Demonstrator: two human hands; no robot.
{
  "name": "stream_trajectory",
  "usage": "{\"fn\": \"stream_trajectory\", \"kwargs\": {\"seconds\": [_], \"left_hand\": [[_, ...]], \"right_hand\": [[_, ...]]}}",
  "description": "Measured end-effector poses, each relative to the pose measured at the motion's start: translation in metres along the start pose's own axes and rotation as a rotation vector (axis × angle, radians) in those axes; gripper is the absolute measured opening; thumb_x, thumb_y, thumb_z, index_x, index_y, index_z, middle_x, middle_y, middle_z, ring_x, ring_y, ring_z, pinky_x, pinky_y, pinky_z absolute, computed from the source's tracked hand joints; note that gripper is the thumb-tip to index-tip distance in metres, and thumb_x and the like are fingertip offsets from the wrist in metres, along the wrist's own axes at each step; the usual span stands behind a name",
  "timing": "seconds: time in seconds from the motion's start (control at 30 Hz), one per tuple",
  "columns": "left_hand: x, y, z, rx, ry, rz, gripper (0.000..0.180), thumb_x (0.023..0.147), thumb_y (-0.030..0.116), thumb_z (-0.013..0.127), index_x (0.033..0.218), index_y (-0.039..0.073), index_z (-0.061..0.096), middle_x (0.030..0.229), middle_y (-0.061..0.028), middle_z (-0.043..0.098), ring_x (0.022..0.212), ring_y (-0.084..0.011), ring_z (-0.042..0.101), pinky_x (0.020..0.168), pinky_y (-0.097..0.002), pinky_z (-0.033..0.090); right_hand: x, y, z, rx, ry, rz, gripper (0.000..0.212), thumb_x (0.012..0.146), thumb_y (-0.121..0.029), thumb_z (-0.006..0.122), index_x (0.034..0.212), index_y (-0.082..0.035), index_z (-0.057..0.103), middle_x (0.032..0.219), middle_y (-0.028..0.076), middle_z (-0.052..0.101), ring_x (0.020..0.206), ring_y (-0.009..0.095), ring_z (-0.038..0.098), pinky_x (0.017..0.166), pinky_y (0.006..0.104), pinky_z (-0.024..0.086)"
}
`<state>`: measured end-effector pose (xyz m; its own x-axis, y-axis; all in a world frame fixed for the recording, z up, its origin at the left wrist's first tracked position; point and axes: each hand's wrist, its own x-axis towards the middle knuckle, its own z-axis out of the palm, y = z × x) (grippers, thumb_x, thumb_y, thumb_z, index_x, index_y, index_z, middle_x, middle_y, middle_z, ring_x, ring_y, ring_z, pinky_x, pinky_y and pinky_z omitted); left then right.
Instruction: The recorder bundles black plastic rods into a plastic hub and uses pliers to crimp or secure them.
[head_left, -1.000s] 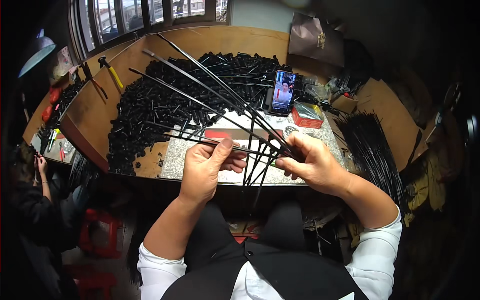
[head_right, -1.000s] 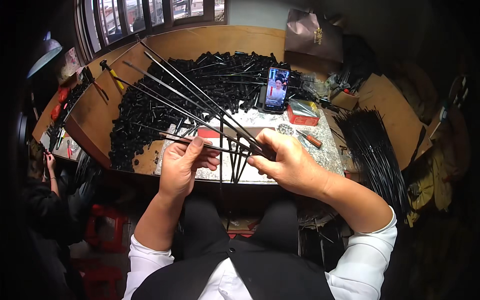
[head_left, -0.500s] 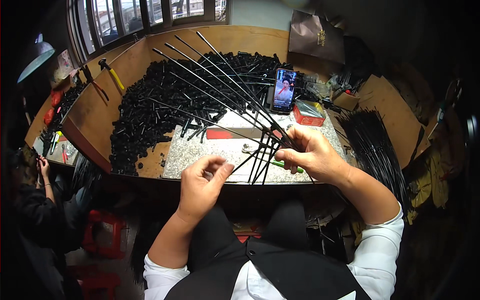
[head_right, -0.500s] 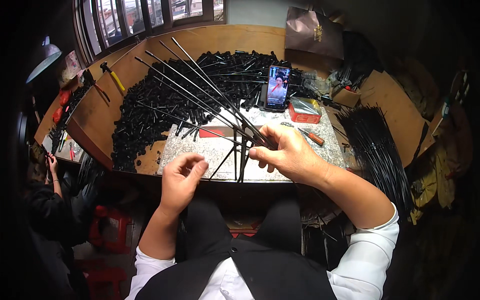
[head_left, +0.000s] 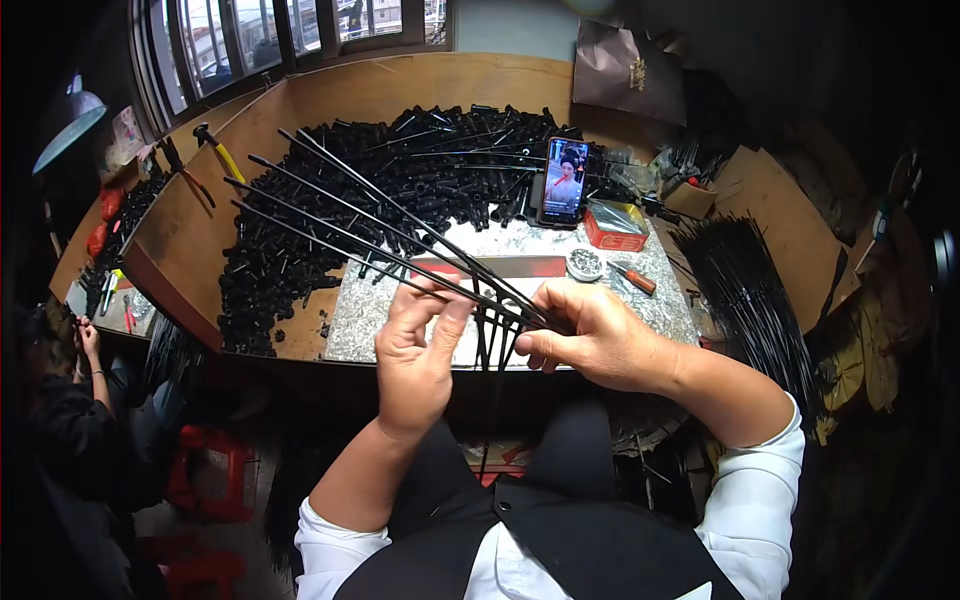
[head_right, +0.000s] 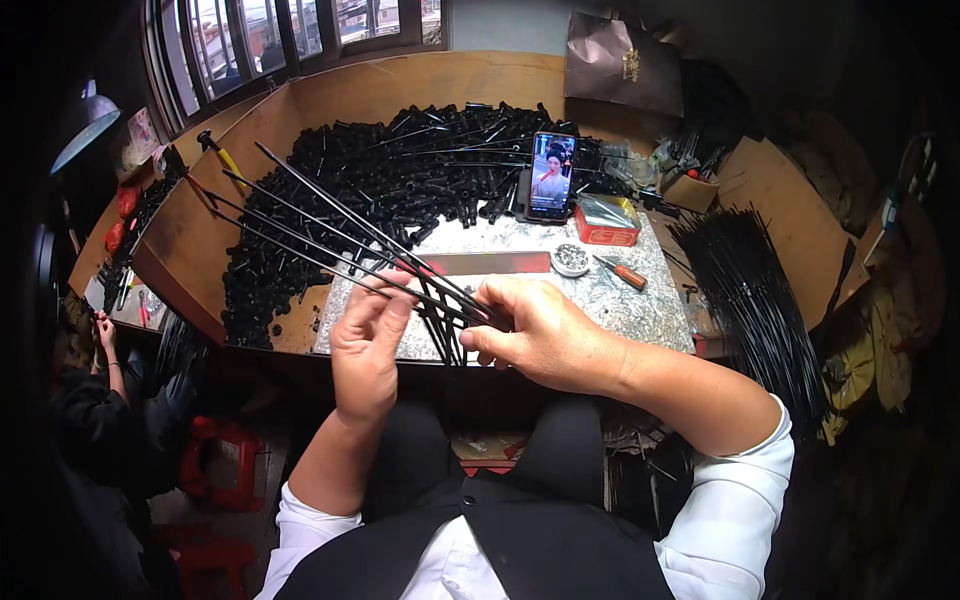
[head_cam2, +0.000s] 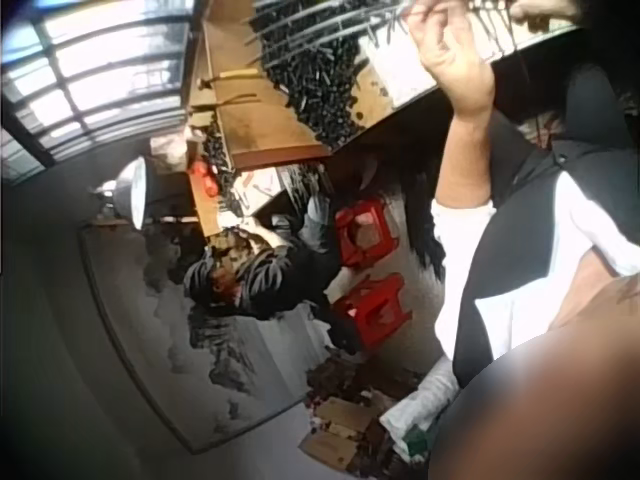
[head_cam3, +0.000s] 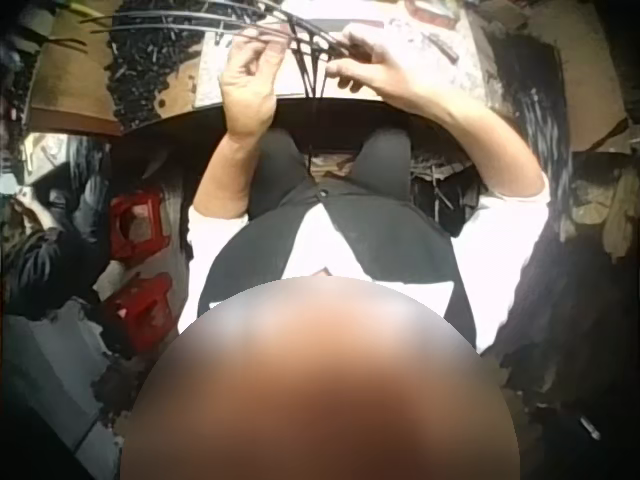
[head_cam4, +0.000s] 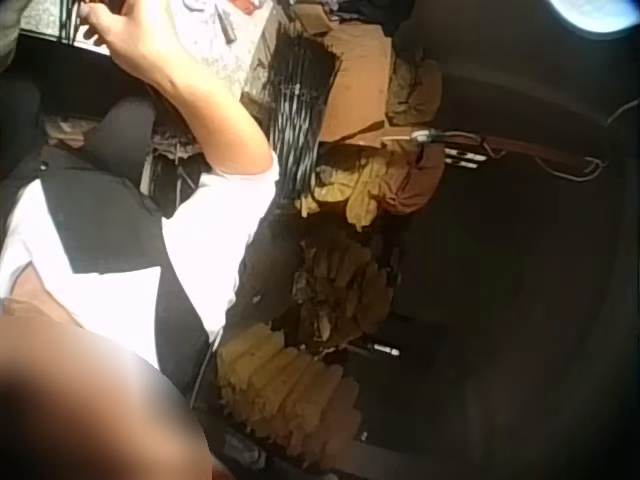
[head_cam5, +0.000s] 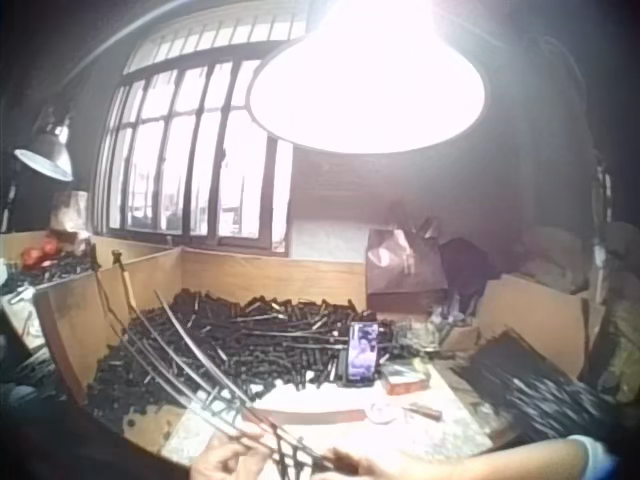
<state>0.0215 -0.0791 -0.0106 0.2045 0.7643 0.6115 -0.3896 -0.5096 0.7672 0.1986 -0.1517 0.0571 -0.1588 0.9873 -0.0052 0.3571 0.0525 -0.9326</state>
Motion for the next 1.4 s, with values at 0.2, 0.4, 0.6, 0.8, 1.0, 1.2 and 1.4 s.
{"fn": "stream_trajectory", "kwargs": {"seconds": [0.2,0.4,0.6,0.8,1.0,1.2,1.4], "left_hand": [[0.030,0.020,-0.045,-0.011,0.259,0.015,0.015,0.097,0.011,0.046,0.087,0.004,0.054,0.074,-0.0042,0.058,0.063,-0.0107,0.057,0.059,-0.0253,0.051],[0.051,0.073,-0.133,-0.044,0.450,0.171,0.015,0.097,0.017,0.049,0.091,0.005,0.055,0.074,-0.0032,0.052,0.059,-0.0100,0.048,0.052,-0.0210,0.041],[0.045,0.087,-0.145,0.065,0.418,0.169,0.016,0.098,0.018,0.047,0.094,0.004,0.055,0.075,-0.0020,0.051,0.059,-0.0078,0.044,0.051,-0.0176,0.035],[0.042,0.086,-0.116,0.040,0.427,0.074,0.018,0.095,0.017,0.050,0.082,0.006,0.055,0.064,-0.0021,0.052,0.050,-0.0070,0.043,0.045,-0.0190,0.036],[0.013,0.027,-0.021,-0.038,0.078,-0.120,0.012,0.095,0.013,0.052,0.089,0.003,0.055,0.071,-0.0039,0.060,0.060,-0.0086,0.057,0.056,-0.0218,0.047],[0.009,0.015,-0.006,0.389,0.023,0.016,0.042,0.080,0.017,0.072,0.113,-0.002,0.054,0.105,-0.0095,0.059,0.094,-0.0178,0.056,0.079,-0.0294,0.043],[-0.013,-0.003,0.011,0.748,-0.248,0.100,0.096,0.062,0.014,0.084,0.135,-0.006,0.025,0.134,-0.0220,0.039,0.122,-0.0324,0.044,0.102,-0.0387,0.036]], "right_hand": [[-0.010,0.003,-0.011,-0.264,0.065,-0.077,0.019,0.085,-0.013,0.065,0.084,0.002,0.052,0.067,0.007,0.054,0.063,0.015,0.051,0.059,0.0323,0.043],[-0.016,0.023,-0.026,-0.365,0.151,-0.168,0.017,0.086,-0.013,0.066,0.087,0.000,0.054,0.070,-0.002,0.047,0.064,0.007,0.040,0.055,0.0239,0.035],[-0.013,0.020,-0.033,-0.511,0.190,-0.161,0.019,0.086,-0.013,0.066,0.087,-0.001,0.052,0.069,0.000,0.052,0.063,0.008,0.044,0.056,0.0259,0.038],[-0.002,0.008,-0.029,-0.199,0.140,0.061,0.017,0.088,-0.009,0.063,0.091,0.000,0.049,0.074,0.006,0.060,0.069,0.010,0.062,0.060,0.0238,0.049],[0.012,-0.003,-0.002,0.220,-0.103,0.127,0.014,0.092,-0.013,0.058,0.092,-0.002,0.049,0.077,0.007,0.062,0.065,0.013,0.063,0.059,0.0254,0.053],[0.003,0.003,0.000,0.236,-0.054,0.024,0.017,0.094,-0.023,0.057,0.088,-0.008,0.051,0.064,-0.002,0.054,0.046,0.004,0.045,0.039,0.0200,0.033],[0.007,0.014,0.016,0.167,-0.066,-0.134,0.016,0.091,-0.015,0.057,0.096,-0.001,0.051,0.067,0.003,0.057,0.054,0.008,0.052,0.046,0.0238,0.044]]}}
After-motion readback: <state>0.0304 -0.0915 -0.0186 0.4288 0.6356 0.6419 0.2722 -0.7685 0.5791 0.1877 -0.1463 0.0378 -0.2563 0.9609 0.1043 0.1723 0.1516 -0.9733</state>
